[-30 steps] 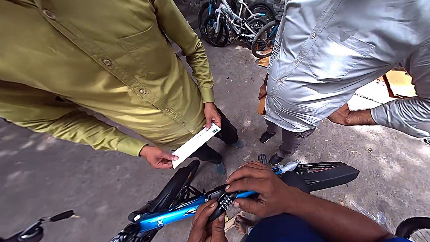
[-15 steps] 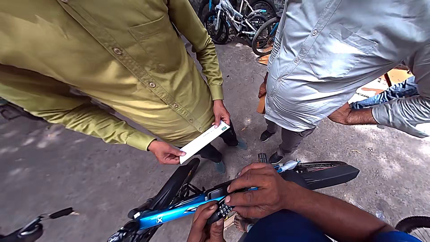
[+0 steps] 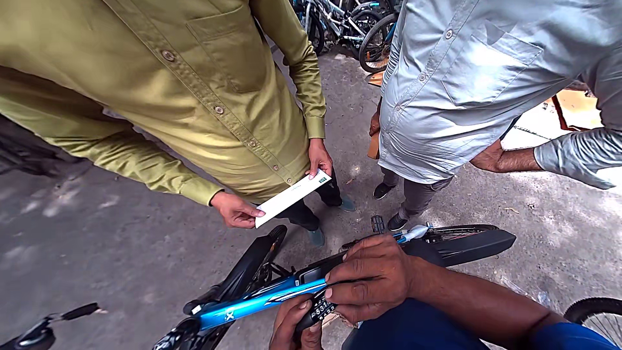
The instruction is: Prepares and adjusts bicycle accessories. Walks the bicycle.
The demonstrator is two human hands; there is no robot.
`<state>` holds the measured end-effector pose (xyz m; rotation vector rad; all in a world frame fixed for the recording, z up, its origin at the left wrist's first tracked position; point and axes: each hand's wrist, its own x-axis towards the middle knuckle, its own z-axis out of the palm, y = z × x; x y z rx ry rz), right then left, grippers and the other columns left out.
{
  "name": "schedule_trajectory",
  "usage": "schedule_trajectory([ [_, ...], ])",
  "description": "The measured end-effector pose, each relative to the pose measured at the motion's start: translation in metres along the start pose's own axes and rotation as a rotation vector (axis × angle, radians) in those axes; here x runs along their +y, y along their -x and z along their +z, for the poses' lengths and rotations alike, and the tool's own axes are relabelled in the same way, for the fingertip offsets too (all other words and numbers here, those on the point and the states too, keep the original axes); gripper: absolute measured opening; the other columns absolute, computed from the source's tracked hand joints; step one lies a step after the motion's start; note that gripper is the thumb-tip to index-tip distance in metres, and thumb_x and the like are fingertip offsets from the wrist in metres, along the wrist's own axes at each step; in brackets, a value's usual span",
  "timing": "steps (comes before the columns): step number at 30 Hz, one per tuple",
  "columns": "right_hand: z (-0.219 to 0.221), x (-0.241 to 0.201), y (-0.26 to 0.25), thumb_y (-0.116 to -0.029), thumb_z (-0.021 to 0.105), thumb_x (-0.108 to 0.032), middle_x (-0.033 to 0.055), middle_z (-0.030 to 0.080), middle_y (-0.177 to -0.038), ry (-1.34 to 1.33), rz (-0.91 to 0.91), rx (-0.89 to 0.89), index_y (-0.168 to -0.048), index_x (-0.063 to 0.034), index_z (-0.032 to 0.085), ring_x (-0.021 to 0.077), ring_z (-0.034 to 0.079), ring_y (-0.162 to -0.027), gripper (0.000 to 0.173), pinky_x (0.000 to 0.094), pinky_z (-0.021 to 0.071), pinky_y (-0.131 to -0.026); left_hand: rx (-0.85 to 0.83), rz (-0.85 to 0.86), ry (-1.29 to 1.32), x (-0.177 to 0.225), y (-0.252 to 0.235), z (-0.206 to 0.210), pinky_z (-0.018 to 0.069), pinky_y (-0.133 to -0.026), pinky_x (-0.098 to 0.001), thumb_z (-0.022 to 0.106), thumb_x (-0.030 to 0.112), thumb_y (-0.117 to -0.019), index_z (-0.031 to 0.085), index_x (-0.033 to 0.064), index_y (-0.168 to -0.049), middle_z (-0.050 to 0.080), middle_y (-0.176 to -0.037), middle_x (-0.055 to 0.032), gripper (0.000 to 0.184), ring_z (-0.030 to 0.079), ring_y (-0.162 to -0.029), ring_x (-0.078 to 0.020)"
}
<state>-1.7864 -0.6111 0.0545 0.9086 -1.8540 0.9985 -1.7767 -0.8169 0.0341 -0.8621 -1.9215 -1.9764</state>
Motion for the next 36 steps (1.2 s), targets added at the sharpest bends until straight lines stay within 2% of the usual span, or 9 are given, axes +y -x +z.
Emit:
schedule_trajectory([
  [5, -0.001, 0.002, -0.001, -0.0937, 0.073, -0.022, 0.0101, 0.077, -0.098, 0.016, -0.040, -0.037, -0.107, -0.0063, 0.076, 0.0178, 0.072, -0.077, 0.021, 0.0327, 0.0589, -0.066, -0.023, 0.003, 0.002, 0.000, 0.001, -0.002, 0.0500, -0.092, -0.0158, 0.056, 0.030, -0.1058, 0.066, 0.0292, -0.131, 0.065, -0.123, 0.0148, 0.028, 0.061, -0.111, 0.0000],
  [12, 0.003, 0.004, -0.006, -0.0897, 0.078, -0.021, 0.0116, 0.077, -0.098, -0.118, 0.006, -0.002, -0.100, -0.0037, 0.077, 0.0179, 0.073, -0.080, 0.020, 0.0329, 0.0608, -0.067, -0.018, 0.076, -0.025, 0.000, -0.005, -0.001, 0.0483, -0.094, -0.0148, 0.055, 0.027, -0.1060, 0.066, 0.0282, -0.131, 0.065, -0.122, 0.0143, 0.027, 0.060, -0.112, 0.0005],
  [17, 0.002, 0.005, -0.005, -0.0894, 0.078, -0.022, 0.0123, 0.077, -0.098, -0.175, 0.032, -0.001, -0.099, -0.0026, 0.077, 0.0184, 0.074, -0.080, 0.022, 0.0333, 0.0605, -0.067, -0.046, 0.090, -0.044, -0.001, -0.008, -0.004, 0.0476, -0.097, -0.0161, 0.055, 0.026, -0.1059, 0.066, 0.0278, -0.130, 0.064, -0.124, 0.0141, 0.027, 0.059, -0.115, -0.0003],
  [23, -0.001, 0.008, -0.002, -0.0888, 0.079, -0.025, 0.0122, 0.077, -0.098, -0.116, 0.003, 0.000, -0.101, -0.0023, 0.077, 0.0180, 0.073, -0.076, 0.026, 0.0321, 0.0589, -0.062, -0.065, 0.103, -0.065, -0.004, -0.012, -0.002, 0.0473, -0.097, -0.0162, 0.054, 0.026, -0.1063, 0.067, 0.0273, -0.129, 0.064, -0.123, 0.0138, 0.025, 0.059, -0.115, 0.0000],
  [36, -0.002, 0.017, 0.000, -0.0895, 0.078, -0.025, 0.0128, 0.078, -0.097, -0.112, -0.004, 0.003, -0.100, -0.0019, 0.077, 0.0195, 0.073, -0.076, 0.026, 0.0326, 0.0597, -0.064, -0.101, 0.106, -0.043, -0.013, -0.018, -0.002, 0.0471, -0.097, -0.0175, 0.054, 0.026, -0.1064, 0.066, 0.0272, -0.129, 0.065, -0.121, 0.0130, 0.026, 0.059, -0.114, -0.0010],
])
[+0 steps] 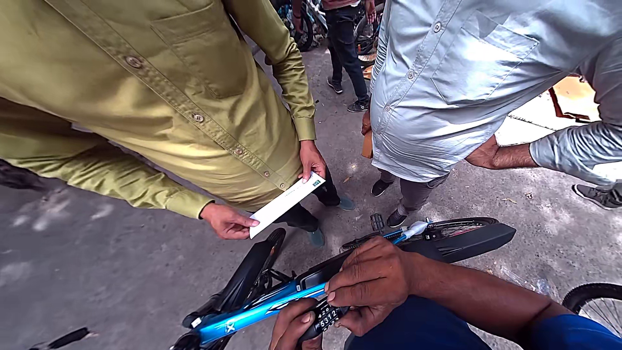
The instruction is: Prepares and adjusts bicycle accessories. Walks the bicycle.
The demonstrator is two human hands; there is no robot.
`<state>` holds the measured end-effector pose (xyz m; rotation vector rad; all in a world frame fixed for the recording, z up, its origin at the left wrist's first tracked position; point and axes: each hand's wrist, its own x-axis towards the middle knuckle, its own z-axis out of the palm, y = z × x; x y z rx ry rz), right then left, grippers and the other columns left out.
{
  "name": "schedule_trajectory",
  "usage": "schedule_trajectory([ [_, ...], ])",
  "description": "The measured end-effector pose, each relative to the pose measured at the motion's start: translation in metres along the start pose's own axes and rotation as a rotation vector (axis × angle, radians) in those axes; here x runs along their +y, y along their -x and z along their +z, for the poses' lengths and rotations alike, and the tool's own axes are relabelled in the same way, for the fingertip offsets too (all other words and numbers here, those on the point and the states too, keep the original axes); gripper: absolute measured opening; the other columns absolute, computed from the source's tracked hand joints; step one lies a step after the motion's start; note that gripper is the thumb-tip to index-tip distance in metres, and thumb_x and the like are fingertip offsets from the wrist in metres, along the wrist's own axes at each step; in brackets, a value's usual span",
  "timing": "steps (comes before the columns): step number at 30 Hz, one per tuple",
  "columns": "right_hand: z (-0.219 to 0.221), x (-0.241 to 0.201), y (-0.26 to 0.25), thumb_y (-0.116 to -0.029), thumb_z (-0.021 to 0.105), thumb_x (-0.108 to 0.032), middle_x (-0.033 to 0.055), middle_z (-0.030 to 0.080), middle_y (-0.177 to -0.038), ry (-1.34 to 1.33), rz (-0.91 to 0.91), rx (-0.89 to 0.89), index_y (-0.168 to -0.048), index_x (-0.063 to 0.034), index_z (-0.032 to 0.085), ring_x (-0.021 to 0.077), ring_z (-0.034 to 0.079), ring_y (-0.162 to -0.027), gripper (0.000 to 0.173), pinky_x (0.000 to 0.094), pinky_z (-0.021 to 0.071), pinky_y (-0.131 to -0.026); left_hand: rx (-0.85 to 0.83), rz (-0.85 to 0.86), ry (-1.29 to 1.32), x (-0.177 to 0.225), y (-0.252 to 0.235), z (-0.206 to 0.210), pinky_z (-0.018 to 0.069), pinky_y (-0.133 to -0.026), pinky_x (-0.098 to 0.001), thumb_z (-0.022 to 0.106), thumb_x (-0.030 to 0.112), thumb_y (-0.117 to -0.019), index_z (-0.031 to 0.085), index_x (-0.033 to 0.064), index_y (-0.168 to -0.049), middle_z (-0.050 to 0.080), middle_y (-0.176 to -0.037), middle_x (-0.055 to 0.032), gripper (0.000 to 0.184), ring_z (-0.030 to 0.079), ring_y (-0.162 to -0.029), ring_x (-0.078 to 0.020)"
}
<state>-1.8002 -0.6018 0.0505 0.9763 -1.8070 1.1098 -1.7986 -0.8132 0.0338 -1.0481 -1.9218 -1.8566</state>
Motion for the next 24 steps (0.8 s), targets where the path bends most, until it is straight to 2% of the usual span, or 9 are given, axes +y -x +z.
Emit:
schedule_trajectory([
  [8, 0.000, 0.002, 0.004, -0.0906, 0.077, -0.027, 0.0134, 0.078, -0.096, 0.003, 0.020, 0.002, -0.099, -0.0009, 0.076, 0.0191, 0.073, -0.075, 0.027, 0.0320, 0.0594, -0.063, -0.007, -0.015, 0.026, -0.003, -0.002, 0.002, 0.0480, -0.096, -0.0173, 0.055, 0.026, -0.1060, 0.068, 0.0262, -0.128, 0.065, -0.121, 0.0126, 0.025, 0.060, -0.113, -0.0013],
  [12, 0.002, 0.002, 0.010, -0.0889, 0.079, -0.031, 0.0164, 0.076, -0.110, -0.002, 0.074, 0.050, -0.110, -0.0030, 0.075, 0.0238, 0.075, -0.090, 0.036, 0.0378, 0.0629, -0.077, 0.018, -0.013, 0.001, -0.001, -0.007, 0.003, 0.0476, -0.098, -0.0169, 0.055, 0.026, -0.1062, 0.067, 0.0257, -0.129, 0.065, -0.124, 0.0134, 0.026, 0.059, -0.116, -0.0006],
  [14, 0.002, -0.005, 0.014, -0.0862, 0.082, -0.034, 0.0157, 0.074, -0.114, 0.059, 0.093, 0.133, -0.116, -0.0088, 0.071, 0.0265, 0.074, -0.099, 0.040, 0.0425, 0.0629, -0.086, 0.042, -0.008, -0.034, 0.000, -0.009, 0.002, 0.0489, -0.096, -0.0166, 0.055, 0.026, -0.1060, 0.068, 0.0258, -0.129, 0.064, -0.126, 0.0134, 0.026, 0.060, -0.115, -0.0005],
  [15, 0.001, -0.010, 0.016, -0.0856, 0.082, -0.034, 0.0123, 0.072, -0.108, 0.119, 0.100, 0.169, -0.117, -0.0124, 0.071, 0.0252, 0.072, -0.098, 0.040, 0.0434, 0.0619, -0.088, 0.054, -0.006, -0.057, 0.000, -0.010, 0.002, 0.0491, -0.095, -0.0164, 0.055, 0.027, -0.1059, 0.068, 0.0261, -0.128, 0.064, -0.126, 0.0136, 0.026, 0.060, -0.115, -0.0001],
  [16, -0.001, -0.017, 0.017, -0.0869, 0.080, -0.035, 0.0077, 0.067, -0.096, 0.192, 0.108, 0.185, -0.116, -0.0150, 0.072, 0.0217, 0.068, -0.090, 0.036, 0.0423, 0.0600, -0.087, 0.060, -0.004, -0.083, 0.000, -0.011, 0.001, 0.0485, -0.095, -0.0159, 0.055, 0.027, -0.1061, 0.068, 0.0260, -0.128, 0.064, -0.125, 0.0141, 0.025, 0.060, -0.115, 0.0006],
  [17, -0.004, -0.023, 0.018, -0.0894, 0.077, -0.035, 0.0046, 0.061, -0.084, 0.251, 0.114, 0.175, -0.113, -0.0158, 0.073, 0.0189, 0.064, -0.081, 0.031, 0.0403, 0.0577, -0.084, 0.056, -0.004, -0.107, 0.000, -0.011, 0.000, 0.0475, -0.096, -0.0156, 0.054, 0.027, -0.1063, 0.067, 0.0254, -0.128, 0.064, -0.123, 0.0143, 0.025, 0.059, -0.115, 0.0012],
  [19, -0.007, -0.032, 0.020, -0.0943, 0.071, -0.029, 0.0034, 0.058, -0.068, 0.286, 0.120, 0.119, -0.111, -0.0140, 0.076, 0.0176, 0.058, -0.066, 0.023, 0.0383, 0.0534, -0.078, 0.048, -0.001, -0.125, 0.000, -0.010, 0.001, 0.0473, -0.096, -0.0156, 0.054, 0.026, -0.1064, 0.067, 0.0244, -0.127, 0.063, -0.122, 0.0137, 0.025, 0.058, -0.115, 0.0013],
  [21, -0.006, -0.036, 0.026, -0.0970, 0.066, -0.025, 0.0032, 0.056, -0.061, 0.280, 0.131, 0.076, -0.110, -0.0128, 0.077, 0.0174, 0.053, -0.059, 0.021, 0.0373, 0.0499, -0.073, 0.031, 0.002, -0.125, 0.000, -0.009, 0.002, 0.0468, -0.097, -0.0157, 0.054, 0.025, -0.1062, 0.068, 0.0235, -0.127, 0.063, -0.122, 0.0132, 0.025, 0.058, -0.115, 0.0013],
  [24, -0.001, -0.037, 0.032, -0.0988, 0.062, -0.026, 0.0029, 0.051, -0.059, 0.283, 0.149, 0.046, -0.113, -0.0136, 0.077, 0.0173, 0.048, -0.057, 0.024, 0.0364, 0.0459, -0.072, 0.023, -0.002, -0.104, 0.002, -0.009, 0.007, 0.0477, -0.097, -0.0159, 0.055, 0.024, -0.1058, 0.068, 0.0232, -0.126, 0.064, -0.122, 0.0127, 0.024, 0.059, -0.115, 0.0009],
])
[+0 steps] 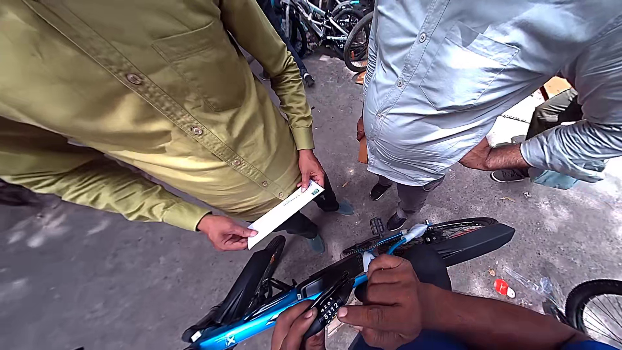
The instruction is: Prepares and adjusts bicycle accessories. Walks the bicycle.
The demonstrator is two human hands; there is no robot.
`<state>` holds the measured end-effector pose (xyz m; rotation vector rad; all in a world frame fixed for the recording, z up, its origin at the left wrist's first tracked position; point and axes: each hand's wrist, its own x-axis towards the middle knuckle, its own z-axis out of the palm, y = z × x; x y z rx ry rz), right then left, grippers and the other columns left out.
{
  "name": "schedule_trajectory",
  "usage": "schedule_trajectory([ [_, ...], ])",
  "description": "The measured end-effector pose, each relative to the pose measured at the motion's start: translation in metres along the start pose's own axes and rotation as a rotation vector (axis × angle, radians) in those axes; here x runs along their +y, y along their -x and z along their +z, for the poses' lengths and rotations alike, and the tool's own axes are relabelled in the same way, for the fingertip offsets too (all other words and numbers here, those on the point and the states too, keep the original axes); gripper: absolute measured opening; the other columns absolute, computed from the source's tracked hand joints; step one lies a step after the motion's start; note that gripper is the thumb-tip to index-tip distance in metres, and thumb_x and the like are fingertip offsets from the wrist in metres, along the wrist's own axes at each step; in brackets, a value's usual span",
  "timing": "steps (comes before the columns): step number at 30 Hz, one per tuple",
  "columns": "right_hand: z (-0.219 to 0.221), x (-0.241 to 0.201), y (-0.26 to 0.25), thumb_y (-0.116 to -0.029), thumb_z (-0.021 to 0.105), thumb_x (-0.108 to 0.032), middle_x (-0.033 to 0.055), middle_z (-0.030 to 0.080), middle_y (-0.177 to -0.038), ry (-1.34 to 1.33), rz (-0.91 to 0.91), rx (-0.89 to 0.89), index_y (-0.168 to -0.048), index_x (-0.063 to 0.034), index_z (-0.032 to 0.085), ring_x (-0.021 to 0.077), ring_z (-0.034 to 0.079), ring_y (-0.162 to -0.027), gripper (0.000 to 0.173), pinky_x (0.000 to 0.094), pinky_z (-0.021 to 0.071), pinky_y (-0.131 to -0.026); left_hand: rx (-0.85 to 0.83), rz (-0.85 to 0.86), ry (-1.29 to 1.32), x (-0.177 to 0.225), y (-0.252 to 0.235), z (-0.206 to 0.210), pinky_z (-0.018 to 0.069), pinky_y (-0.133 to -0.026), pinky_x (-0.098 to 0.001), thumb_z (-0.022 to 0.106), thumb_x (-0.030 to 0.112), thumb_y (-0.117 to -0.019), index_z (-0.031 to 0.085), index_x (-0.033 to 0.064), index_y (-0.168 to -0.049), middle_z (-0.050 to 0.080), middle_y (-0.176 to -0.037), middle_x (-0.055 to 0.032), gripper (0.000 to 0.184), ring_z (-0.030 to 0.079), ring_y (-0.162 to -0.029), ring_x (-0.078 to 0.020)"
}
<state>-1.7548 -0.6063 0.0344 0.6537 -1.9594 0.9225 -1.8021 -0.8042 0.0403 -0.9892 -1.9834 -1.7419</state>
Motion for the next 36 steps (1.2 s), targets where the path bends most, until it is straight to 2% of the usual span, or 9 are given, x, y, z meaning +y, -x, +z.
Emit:
schedule_trajectory([
  [8, 0.002, -0.003, 0.001, -0.1000, 0.061, -0.027, 0.0032, 0.057, -0.064, -0.043, 0.013, 0.051, -0.112, -0.0136, 0.077, 0.0173, 0.053, -0.061, 0.024, 0.0362, 0.0476, -0.073, 0.000, 0.010, 0.025, 0.004, 0.002, -0.002, 0.0476, -0.097, -0.0166, 0.054, 0.023, -0.1059, 0.067, 0.0233, -0.128, 0.063, -0.124, 0.0127, 0.026, 0.058, -0.115, 0.0000],
  [10, 0.005, -0.007, 0.001, -0.0962, 0.068, -0.030, 0.0037, 0.061, -0.076, -0.037, 0.123, 0.133, -0.113, -0.0149, 0.074, 0.0175, 0.060, -0.072, 0.024, 0.0357, 0.0520, -0.075, -0.003, -0.003, 0.042, 0.006, 0.003, -0.002, 0.0479, -0.097, -0.0161, 0.055, 0.026, -0.1061, 0.067, 0.0249, -0.129, 0.063, -0.125, 0.0138, 0.026, 0.059, -0.116, 0.0001],
  [13, 0.003, -0.004, -0.003, -0.0946, 0.072, -0.039, 0.0030, 0.068, -0.105, -0.068, 0.306, 0.074, -0.122, -0.0182, 0.072, 0.0166, 0.063, -0.100, 0.035, 0.0372, 0.0532, -0.090, -0.003, -0.015, 0.070, 0.007, 0.003, -0.002, 0.0486, -0.096, -0.0161, 0.056, 0.028, -0.1056, 0.066, 0.0258, -0.131, 0.064, -0.127, 0.0143, 0.027, 0.059, -0.116, -0.0003],
  [18, -0.001, 0.008, 0.002, -0.0968, 0.074, -0.033, 0.0045, 0.069, -0.097, -0.108, 0.238, 0.019, -0.111, -0.0167, 0.077, 0.0149, 0.064, -0.092, 0.022, 0.0343, 0.0526, -0.086, -0.022, -0.023, 0.060, 0.006, 0.005, -0.004, 0.0490, -0.095, -0.0162, 0.055, 0.032, -0.1058, 0.067, 0.0249, -0.131, 0.065, -0.126, 0.0138, 0.029, 0.060, -0.114, -0.0004],
  [21, -0.001, 0.007, 0.001, -0.0985, 0.071, -0.031, 0.0070, 0.071, -0.099, -0.075, 0.202, -0.024, -0.114, -0.0140, 0.075, 0.0171, 0.068, -0.092, 0.024, 0.0343, 0.0561, -0.083, 0.016, -0.048, 0.057, 0.004, 0.008, -0.003, 0.0506, -0.093, -0.0162, 0.056, 0.032, -0.1058, 0.069, 0.0254, -0.128, 0.066, -0.125, 0.0141, 0.027, 0.062, -0.112, -0.0007],
  [25, 0.001, 0.005, -0.001, -0.0991, 0.070, -0.025, 0.0089, 0.069, -0.095, -0.060, 0.151, -0.043, -0.120, -0.0119, 0.072, 0.0194, 0.067, -0.085, 0.025, 0.0333, 0.0561, -0.076, -0.020, -0.035, 0.095, 0.001, 0.005, -0.005, 0.0474, -0.106, -0.0236, 0.055, 0.030, -0.1059, 0.069, 0.0233, -0.129, 0.063, -0.135, 0.0113, 0.028, 0.058, -0.126, -0.0069],
  [28, 0.006, 0.005, -0.004, -0.1013, 0.067, -0.022, 0.0095, 0.071, -0.099, -0.039, 0.177, -0.033, -0.116, -0.0083, 0.072, 0.0192, 0.070, -0.091, 0.021, 0.0320, 0.0590, -0.080, 0.029, -0.029, 0.102, 0.002, 0.008, -0.001, 0.0495, -0.108, -0.0281, 0.054, 0.028, -0.1070, 0.068, 0.0225, -0.131, 0.066, -0.138, 0.0077, 0.029, 0.060, -0.128, -0.0105],
  [33, -0.001, 0.013, -0.002, -0.1041, 0.063, -0.023, 0.0093, 0.071, -0.105, -0.013, 0.291, 0.004, -0.114, -0.0053, 0.071, 0.0162, 0.070, -0.098, 0.022, 0.0293, 0.0604, -0.085, 0.262, -0.105, 0.080, 0.004, 0.003, -0.004, 0.0606, -0.079, -0.0211, 0.053, 0.029, -0.1070, 0.070, 0.0175, -0.127, 0.068, -0.132, 0.0057, 0.029, 0.072, -0.095, -0.0061],
  [36, -0.003, 0.012, 0.002, -0.1036, 0.064, -0.023, 0.0098, 0.071, -0.105, -0.057, 0.295, 0.014, -0.115, -0.0052, 0.071, 0.0152, 0.070, -0.098, 0.022, 0.0283, 0.0604, -0.086, 0.196, -0.073, 0.042, 0.003, 0.002, -0.011, 0.0557, -0.094, -0.0229, 0.055, 0.032, -0.1061, 0.071, 0.0215, -0.127, 0.068, -0.133, 0.0077, 0.028, 0.067, -0.115, -0.0074],
])
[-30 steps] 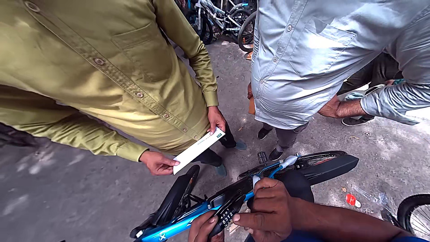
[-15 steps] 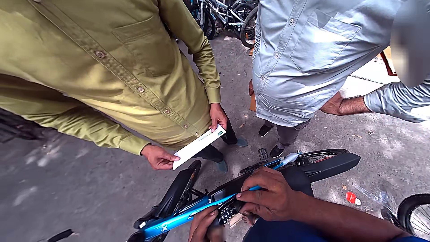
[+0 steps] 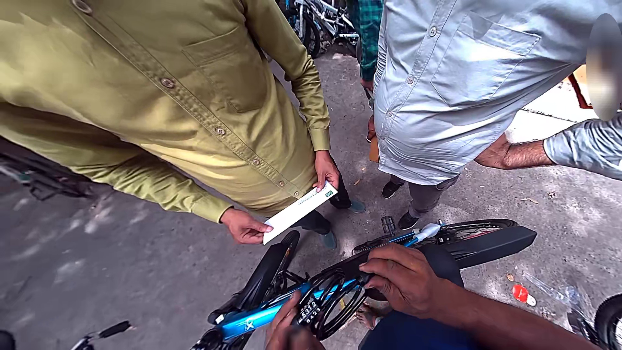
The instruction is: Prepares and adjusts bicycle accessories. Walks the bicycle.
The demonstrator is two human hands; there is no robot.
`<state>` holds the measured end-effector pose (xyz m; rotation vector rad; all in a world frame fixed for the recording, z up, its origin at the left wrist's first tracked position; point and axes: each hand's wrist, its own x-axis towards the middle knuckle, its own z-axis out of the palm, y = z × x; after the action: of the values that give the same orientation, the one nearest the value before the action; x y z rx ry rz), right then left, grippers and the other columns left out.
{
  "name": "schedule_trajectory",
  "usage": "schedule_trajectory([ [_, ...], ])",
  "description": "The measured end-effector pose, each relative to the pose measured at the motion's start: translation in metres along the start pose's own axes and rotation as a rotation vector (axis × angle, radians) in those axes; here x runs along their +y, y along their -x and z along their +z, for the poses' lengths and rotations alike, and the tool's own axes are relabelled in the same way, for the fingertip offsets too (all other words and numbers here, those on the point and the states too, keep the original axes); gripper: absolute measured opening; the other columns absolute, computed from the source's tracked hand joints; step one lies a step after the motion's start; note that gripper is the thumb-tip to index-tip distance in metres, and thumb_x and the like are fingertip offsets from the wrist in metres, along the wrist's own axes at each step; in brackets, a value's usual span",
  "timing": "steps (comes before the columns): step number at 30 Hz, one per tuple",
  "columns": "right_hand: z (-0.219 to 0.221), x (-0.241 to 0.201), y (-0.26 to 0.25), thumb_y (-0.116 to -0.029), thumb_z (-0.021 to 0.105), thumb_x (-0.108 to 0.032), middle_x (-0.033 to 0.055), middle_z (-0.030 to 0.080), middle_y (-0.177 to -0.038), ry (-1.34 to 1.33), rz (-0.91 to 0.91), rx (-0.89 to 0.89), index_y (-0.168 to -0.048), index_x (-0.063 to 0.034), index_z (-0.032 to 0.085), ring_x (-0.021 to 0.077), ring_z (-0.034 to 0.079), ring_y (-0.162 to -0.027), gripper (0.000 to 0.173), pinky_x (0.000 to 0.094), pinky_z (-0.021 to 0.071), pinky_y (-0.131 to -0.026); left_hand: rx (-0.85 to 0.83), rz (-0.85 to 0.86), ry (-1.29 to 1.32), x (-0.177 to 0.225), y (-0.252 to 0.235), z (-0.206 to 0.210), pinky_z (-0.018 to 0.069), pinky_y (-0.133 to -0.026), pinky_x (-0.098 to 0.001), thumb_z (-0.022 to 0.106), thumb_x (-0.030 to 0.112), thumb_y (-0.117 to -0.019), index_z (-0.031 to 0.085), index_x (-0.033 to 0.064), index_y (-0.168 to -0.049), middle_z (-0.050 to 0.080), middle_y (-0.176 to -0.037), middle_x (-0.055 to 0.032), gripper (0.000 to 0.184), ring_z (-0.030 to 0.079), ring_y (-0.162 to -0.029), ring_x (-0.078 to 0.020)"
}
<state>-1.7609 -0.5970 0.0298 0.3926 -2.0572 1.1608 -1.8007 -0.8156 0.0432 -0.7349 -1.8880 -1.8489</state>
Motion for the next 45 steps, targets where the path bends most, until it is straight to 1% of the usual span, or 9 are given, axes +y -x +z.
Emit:
schedule_trajectory([
  [2, 0.002, -0.001, -0.001, -0.1032, 0.064, -0.023, 0.0095, 0.070, -0.104, -0.016, -0.006, -0.007, -0.115, -0.0057, 0.071, 0.0147, 0.070, -0.097, 0.022, 0.0274, 0.0601, -0.085, -0.061, 0.030, -0.003, -0.001, 0.000, 0.003, 0.0513, -0.104, -0.0252, 0.054, 0.034, -0.1064, 0.071, 0.0236, -0.126, 0.068, -0.132, 0.0102, 0.028, 0.063, -0.124, -0.0077],
  [4, 0.004, -0.003, -0.002, -0.1030, 0.065, -0.022, 0.0095, 0.070, -0.103, -0.031, -0.004, -0.022, -0.115, -0.0052, 0.072, 0.0151, 0.069, -0.096, 0.022, 0.0273, 0.0598, -0.084, -0.074, 0.016, 0.027, -0.002, 0.001, 0.008, 0.0515, -0.104, -0.0240, 0.053, 0.036, -0.1067, 0.071, 0.0241, -0.126, 0.069, -0.130, 0.0110, 0.028, 0.063, -0.122, -0.0066],
  [6, 0.004, -0.006, -0.005, -0.1029, 0.065, -0.022, 0.0099, 0.070, -0.103, -0.049, 0.004, -0.023, -0.115, -0.0044, 0.072, 0.0156, 0.069, -0.096, 0.022, 0.0274, 0.0595, -0.085, -0.066, -0.044, 0.080, -0.003, 0.001, 0.012, 0.0546, -0.096, -0.0211, 0.053, 0.037, -0.1065, 0.071, 0.0237, -0.125, 0.070, -0.128, 0.0100, 0.029, 0.065, -0.117, -0.0056],
  [8, 0.005, -0.011, -0.006, -0.1026, 0.065, -0.022, 0.0103, 0.070, -0.102, -0.066, 0.014, -0.010, -0.114, -0.0041, 0.072, 0.0157, 0.069, -0.095, 0.022, 0.0271, 0.0592, -0.083, -0.041, -0.098, 0.131, -0.005, 0.002, 0.014, 0.0579, -0.083, -0.0188, 0.056, 0.038, -0.1053, 0.072, 0.0223, -0.124, 0.071, -0.127, 0.0069, 0.029, 0.069, -0.108, -0.0061],
  [12, 0.005, -0.013, -0.007, -0.1021, 0.066, -0.021, 0.0102, 0.070, -0.101, -0.069, 0.045, -0.007, -0.114, -0.0041, 0.073, 0.0159, 0.069, -0.094, 0.022, 0.0273, 0.0592, -0.083, -0.060, -0.170, 0.210, -0.003, 0.003, 0.015, 0.0577, -0.067, -0.0161, 0.057, 0.035, -0.1049, 0.072, 0.0211, -0.126, 0.071, -0.125, 0.0048, 0.029, 0.071, -0.089, -0.0043],
  [15, 0.002, -0.012, -0.006, -0.1013, 0.067, -0.020, 0.0100, 0.069, -0.099, -0.074, 0.062, -0.015, -0.113, -0.0041, 0.073, 0.0161, 0.068, -0.093, 0.021, 0.0278, 0.0592, -0.082, -0.092, -0.187, 0.274, -0.005, 0.003, 0.017, 0.0570, -0.061, -0.0156, 0.056, 0.031, -0.1059, 0.071, 0.0192, -0.126, 0.069, -0.126, 0.0029, 0.028, 0.070, -0.080, -0.0040],
  [18, -0.002, -0.012, -0.007, -0.1006, 0.067, -0.019, 0.0101, 0.069, -0.098, -0.081, 0.055, -0.023, -0.113, -0.0034, 0.073, 0.0161, 0.068, -0.092, 0.021, 0.0274, 0.0589, -0.081, -0.087, -0.195, 0.275, -0.006, 0.003, 0.019, 0.0567, -0.058, -0.0161, 0.057, 0.031, -0.1057, 0.071, 0.0194, -0.126, 0.069, -0.125, 0.0026, 0.028, 0.070, -0.076, -0.0042],
  [26, -0.006, -0.008, -0.005, -0.0999, 0.069, -0.019, 0.0099, 0.069, -0.097, -0.090, 0.048, -0.017, -0.112, -0.0030, 0.073, 0.0153, 0.068, -0.090, 0.021, 0.0263, 0.0586, -0.079, -0.110, -0.217, 0.297, -0.003, -0.001, 0.023, 0.0556, -0.061, -0.0144, 0.059, 0.030, -0.1043, 0.072, 0.0213, -0.127, 0.070, -0.127, 0.0029, 0.027, 0.070, -0.084, -0.0035],
  [45, -0.007, -0.002, -0.006, -0.0987, 0.070, -0.017, 0.0107, 0.069, -0.097, -0.068, 0.044, 0.025, -0.110, -0.0024, 0.074, 0.0161, 0.068, -0.090, 0.019, 0.0269, 0.0585, -0.079, -0.102, -0.331, 0.358, -0.007, -0.003, 0.031, 0.0535, -0.058, -0.0148, 0.059, 0.031, -0.1043, 0.072, 0.0181, -0.125, 0.071, -0.122, 0.0000, 0.028, 0.067, -0.073, -0.0035],
])
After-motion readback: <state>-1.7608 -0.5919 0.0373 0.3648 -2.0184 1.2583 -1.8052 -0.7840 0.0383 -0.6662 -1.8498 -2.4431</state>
